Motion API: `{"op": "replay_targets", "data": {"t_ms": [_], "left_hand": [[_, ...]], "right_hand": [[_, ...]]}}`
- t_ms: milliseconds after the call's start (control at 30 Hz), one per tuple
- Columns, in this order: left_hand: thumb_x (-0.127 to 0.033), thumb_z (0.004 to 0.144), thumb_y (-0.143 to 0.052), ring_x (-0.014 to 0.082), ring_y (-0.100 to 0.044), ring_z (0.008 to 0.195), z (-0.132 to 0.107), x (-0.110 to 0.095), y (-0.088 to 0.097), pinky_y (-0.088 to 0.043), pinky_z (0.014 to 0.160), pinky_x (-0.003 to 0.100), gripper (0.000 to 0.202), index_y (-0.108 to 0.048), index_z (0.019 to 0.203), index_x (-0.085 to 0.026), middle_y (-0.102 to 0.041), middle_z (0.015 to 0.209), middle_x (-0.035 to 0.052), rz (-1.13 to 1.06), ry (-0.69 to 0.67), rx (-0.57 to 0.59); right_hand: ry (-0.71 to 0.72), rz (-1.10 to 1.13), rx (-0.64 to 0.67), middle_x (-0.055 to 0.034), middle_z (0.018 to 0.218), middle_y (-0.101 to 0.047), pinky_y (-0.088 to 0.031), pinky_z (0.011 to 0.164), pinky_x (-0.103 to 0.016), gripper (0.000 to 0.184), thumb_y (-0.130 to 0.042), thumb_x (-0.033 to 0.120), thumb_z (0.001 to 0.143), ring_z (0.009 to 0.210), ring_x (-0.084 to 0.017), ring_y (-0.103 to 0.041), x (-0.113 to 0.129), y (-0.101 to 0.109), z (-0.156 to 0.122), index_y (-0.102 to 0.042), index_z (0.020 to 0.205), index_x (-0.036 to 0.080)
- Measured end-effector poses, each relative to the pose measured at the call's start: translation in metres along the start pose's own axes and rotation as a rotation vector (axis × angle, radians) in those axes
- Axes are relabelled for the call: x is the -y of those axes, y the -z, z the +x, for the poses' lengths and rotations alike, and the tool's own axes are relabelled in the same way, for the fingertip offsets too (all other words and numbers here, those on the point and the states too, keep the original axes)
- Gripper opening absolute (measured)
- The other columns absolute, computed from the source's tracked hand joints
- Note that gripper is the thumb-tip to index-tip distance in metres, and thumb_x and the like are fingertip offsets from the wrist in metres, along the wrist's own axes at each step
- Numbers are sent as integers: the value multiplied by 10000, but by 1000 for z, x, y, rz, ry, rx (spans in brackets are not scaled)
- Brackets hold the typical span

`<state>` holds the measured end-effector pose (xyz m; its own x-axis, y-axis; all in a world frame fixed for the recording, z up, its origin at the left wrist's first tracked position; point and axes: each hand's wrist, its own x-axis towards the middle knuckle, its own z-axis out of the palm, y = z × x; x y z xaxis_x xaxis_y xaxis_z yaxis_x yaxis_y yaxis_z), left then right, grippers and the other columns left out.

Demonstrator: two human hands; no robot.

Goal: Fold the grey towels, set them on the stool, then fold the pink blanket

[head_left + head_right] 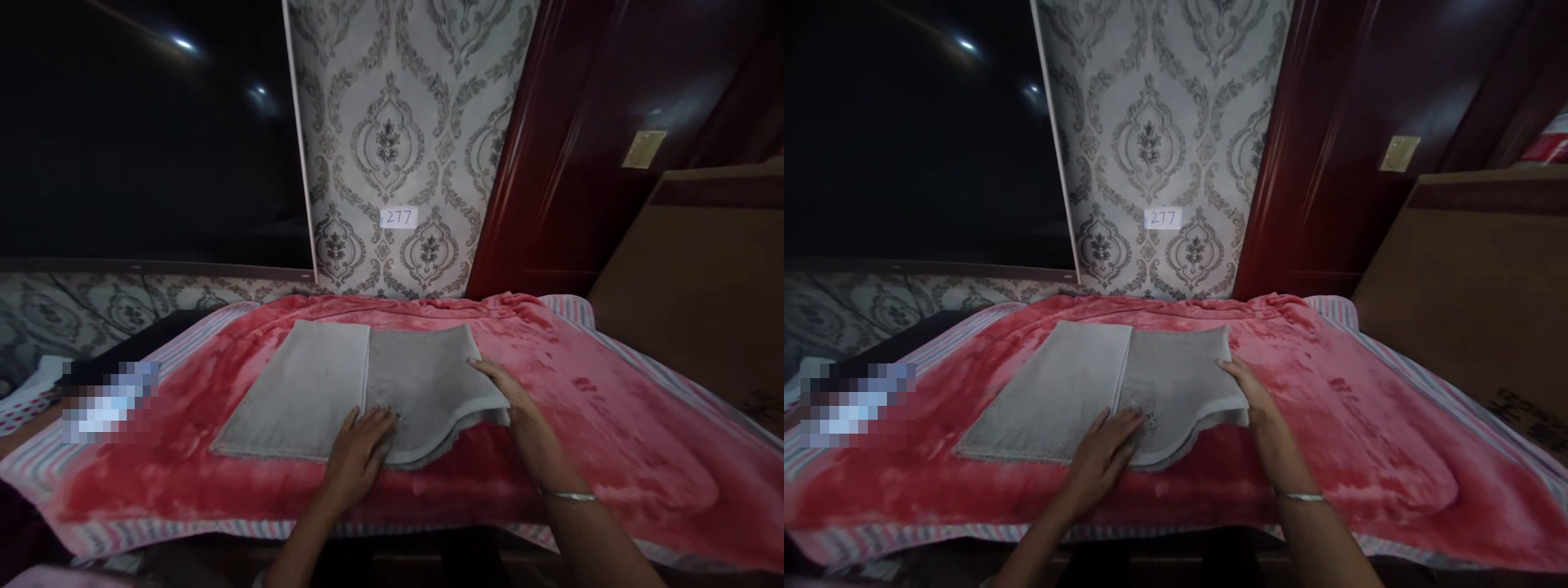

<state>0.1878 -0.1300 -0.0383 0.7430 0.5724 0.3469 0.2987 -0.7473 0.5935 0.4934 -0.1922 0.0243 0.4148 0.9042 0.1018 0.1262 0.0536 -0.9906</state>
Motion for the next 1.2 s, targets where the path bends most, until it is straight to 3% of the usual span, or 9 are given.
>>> {"op": "replay_targets", "data": {"t_ms": [100, 233, 333, 433, 500, 600, 833, 967, 1200], "left_hand": [[-473, 936, -510, 266, -431, 1423, 7, 12, 20, -270, 1215, 516, 535, -549, 1412, -232, -474, 1531, 112, -539, 199, -153], [-487, 889, -590, 299, -620, 1221, 22, 39, 74, -493, 1046, 475, 576, -547, 1380, -190, -531, 1475, 156, -1155, 473, -381], [-396, 896, -587, 271, -716, 1001, 27, 62, 117, -587, 860, 440, 507, -541, 1344, -162, -656, 1302, 165, -1343, 628, -435], [-360, 899, -572, 275, -738, 906, 24, 79, 142, -608, 764, 405, 479, -556, 1325, -142, -742, 1082, 140, -1395, 742, -382], [-308, 866, -616, 280, -742, 893, 22, 88, 147, -609, 751, 382, 460, -594, 1293, -138, -757, 1021, 124, -1364, 807, -298], [-233, 785, -713, 253, -741, 876, 27, 100, 149, -598, 736, 321, 472, -639, 1240, -133, -760, 1038, 115, -1189, 858, -296], [-242, 747, -724, 237, -703, 1014, 69, 113, 152, -567, 851, 326, 669, -555, 1387, -143, -695, 1255, 136, -478, 702, -267], [-66, 671, -631, 235, -660, 1127, 80, 115, 154, -510, 969, 310, 576, -691, 1234, -169, -684, 1291, 94, -172, 618, -234], [-70, 645, -581, 245, -696, 994, 56, 147, 172, -552, 875, 345, 549, -707, 1174, -152, -737, 1140, 84, 51, 693, -277]], "right_hand": [[-49, 202, 99, -76, 904, -737, -566, 658, -340, 471, -676, 375, 634, 737, -241, -682, 41, -45, 29, -638, 1069, 199], [-63, 264, 308, 25, 747, -677, -500, 557, -246, 561, -681, 201, 603, 596, -155, -596, 86, -143, 57, -603, 1159, 196], [-146, 204, 442, 19, 761, -677, -482, 513, -245, 673, -687, 202, 687, 562, -150, -586, 90, -216, 54, -520, 1339, 178], [-252, 118, 535, 1, 793, -677, -468, 456, -249, 751, -647, 223, 769, 528, -154, -603, 68, -254, 35, -390, 1472, 167], [-272, 75, 544, -7, 791, -676, -430, 409, -232, 711, -619, 226, 778, 493, -145, -590, 47, -250, 25, -416, 1454, 145], [-204, 63, 460, -4, 807, -688, -349, 386, -182, 577, -606, 264, 762, 471, -95, -537, 17, -207, 26, -544, 1327, 164], [16, 55, -97, 31, 603, -578, -292, 410, -217, 481, -611, 495, 588, 430, -93, -416, -39, -80, 52, -649, 946, 175], [33, 52, -166, 36, 583, -535, -278, 426, -234, 499, -588, 554, 589, 446, -107, -420, -70, -61, 45, -642, 916, 181], [54, 38, -153, 24, 598, -552, -290, 455, -242, 485, -624, 534, 632, 473, -125, -444, -92, -59, 51, -683, 949, 173]]}}
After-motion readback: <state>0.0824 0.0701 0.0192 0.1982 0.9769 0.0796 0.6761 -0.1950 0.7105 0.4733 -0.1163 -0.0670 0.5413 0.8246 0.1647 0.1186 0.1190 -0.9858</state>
